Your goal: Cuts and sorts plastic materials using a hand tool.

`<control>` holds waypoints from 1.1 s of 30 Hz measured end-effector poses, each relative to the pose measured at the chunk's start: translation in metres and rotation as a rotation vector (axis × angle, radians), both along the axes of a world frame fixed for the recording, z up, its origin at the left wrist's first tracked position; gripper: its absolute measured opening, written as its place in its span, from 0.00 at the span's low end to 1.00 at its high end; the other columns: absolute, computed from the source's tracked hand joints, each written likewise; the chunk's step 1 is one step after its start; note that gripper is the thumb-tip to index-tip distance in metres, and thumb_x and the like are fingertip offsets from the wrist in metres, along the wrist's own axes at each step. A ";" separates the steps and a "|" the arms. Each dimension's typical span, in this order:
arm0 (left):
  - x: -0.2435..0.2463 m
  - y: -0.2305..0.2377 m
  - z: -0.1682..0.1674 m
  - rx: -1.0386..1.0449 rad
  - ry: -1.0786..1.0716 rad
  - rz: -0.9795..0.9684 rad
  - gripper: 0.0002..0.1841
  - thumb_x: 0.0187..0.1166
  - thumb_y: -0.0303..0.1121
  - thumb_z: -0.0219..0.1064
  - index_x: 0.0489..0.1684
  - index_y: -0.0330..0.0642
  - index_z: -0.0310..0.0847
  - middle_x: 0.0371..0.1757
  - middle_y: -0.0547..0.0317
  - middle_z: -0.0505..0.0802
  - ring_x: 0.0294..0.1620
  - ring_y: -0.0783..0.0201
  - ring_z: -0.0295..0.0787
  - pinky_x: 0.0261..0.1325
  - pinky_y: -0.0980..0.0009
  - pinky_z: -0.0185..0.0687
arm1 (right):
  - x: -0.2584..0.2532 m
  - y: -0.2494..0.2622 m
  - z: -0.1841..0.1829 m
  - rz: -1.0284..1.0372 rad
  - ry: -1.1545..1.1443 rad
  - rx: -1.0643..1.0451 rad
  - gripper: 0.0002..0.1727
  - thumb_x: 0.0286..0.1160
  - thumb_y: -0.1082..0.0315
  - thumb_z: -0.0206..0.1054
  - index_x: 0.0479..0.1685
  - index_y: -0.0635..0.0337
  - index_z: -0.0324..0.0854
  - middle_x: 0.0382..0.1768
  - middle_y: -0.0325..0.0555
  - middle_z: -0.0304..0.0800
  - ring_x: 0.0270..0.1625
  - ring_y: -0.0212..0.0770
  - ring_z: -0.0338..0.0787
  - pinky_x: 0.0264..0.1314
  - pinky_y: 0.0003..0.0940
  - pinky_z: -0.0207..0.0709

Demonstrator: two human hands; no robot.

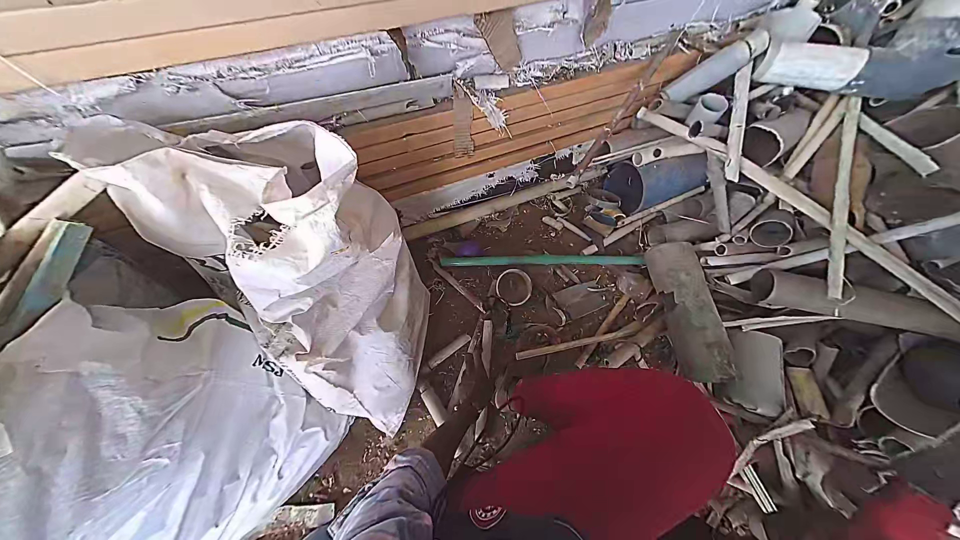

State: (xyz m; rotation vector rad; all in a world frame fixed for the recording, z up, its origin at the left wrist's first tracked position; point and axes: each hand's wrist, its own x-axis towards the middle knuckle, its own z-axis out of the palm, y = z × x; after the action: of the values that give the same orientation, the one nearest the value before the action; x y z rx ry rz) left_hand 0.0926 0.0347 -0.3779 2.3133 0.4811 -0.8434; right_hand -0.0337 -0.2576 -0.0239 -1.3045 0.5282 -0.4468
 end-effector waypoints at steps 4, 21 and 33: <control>-0.007 0.014 0.000 -0.023 -0.199 0.014 0.46 0.75 0.52 0.71 0.92 0.45 0.53 0.77 0.34 0.80 0.71 0.38 0.83 0.68 0.39 0.80 | 0.015 0.001 0.002 0.088 0.017 0.191 0.09 0.72 0.70 0.59 0.39 0.45 0.83 0.25 0.34 0.92 0.27 0.32 0.91 0.34 0.29 0.87; 0.116 -0.079 0.450 -1.054 -0.128 -0.351 0.23 0.95 0.37 0.44 0.88 0.57 0.57 0.41 0.60 0.88 0.20 0.74 0.81 0.23 0.83 0.81 | 0.015 -0.040 0.065 -0.017 -0.003 -0.401 0.16 0.81 0.67 0.47 0.64 0.56 0.68 0.28 0.22 0.85 0.24 0.24 0.87 0.24 0.22 0.84; 0.074 -0.257 0.437 -0.935 0.249 -0.508 0.24 0.95 0.50 0.39 0.68 0.49 0.77 0.24 0.68 0.78 0.14 0.75 0.70 0.15 0.81 0.69 | 0.068 -0.124 0.080 -0.063 0.092 -0.021 0.07 0.78 0.80 0.66 0.39 0.61 0.73 0.13 0.34 0.74 0.10 0.27 0.74 0.15 0.20 0.74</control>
State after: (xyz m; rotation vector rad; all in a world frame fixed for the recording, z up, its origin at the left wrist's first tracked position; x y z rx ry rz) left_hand 0.1666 -0.2218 0.0590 1.4549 -0.3804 -1.2578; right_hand 0.0345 -0.3812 0.0561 -1.3359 0.6449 -0.4469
